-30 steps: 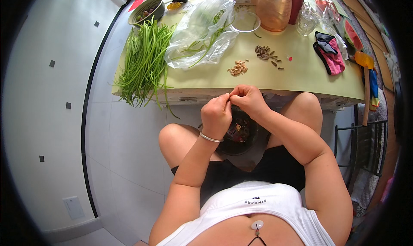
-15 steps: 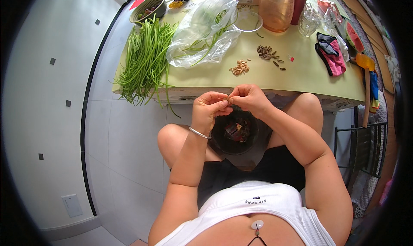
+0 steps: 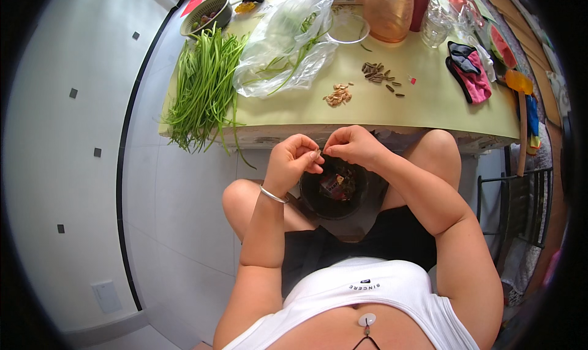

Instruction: The person sits cross-legged on the floor and peels small, brown, root-like vegetables by hand. They place the peeled pieces on the table and discard the peels into a bowl on their lap.

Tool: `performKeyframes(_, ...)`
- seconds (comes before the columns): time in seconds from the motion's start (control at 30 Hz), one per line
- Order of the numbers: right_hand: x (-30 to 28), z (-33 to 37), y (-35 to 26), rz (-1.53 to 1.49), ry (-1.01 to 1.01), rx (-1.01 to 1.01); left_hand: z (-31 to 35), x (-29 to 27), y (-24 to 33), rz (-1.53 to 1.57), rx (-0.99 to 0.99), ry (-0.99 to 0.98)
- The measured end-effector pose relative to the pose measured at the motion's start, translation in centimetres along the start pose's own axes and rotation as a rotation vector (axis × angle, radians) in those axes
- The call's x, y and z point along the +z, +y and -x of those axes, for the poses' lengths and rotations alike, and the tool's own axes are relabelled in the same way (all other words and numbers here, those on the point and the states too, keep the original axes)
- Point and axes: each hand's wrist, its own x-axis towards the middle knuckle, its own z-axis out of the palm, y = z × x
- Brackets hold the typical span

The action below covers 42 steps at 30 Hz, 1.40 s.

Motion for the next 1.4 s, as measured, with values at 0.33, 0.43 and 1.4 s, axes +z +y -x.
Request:
performKeyframes(0.33,-8.6,-0.3,-0.8,0.340,0.609,-0.355,0.2,1.3,-0.1,-0.816,0.121,-0.261)
performKeyframes(0.43,-11.5,-0.1,-0.9,0.414,0.801,-0.331,-0.4,1.4,0.0,-0.718,0.236,-0.173)
performKeyframes(1.4,-1.4,-1.2,0.9,-0.293,0.164,-0.216,-3.1,5.1,-1.5,-0.467,0.660,0.398)
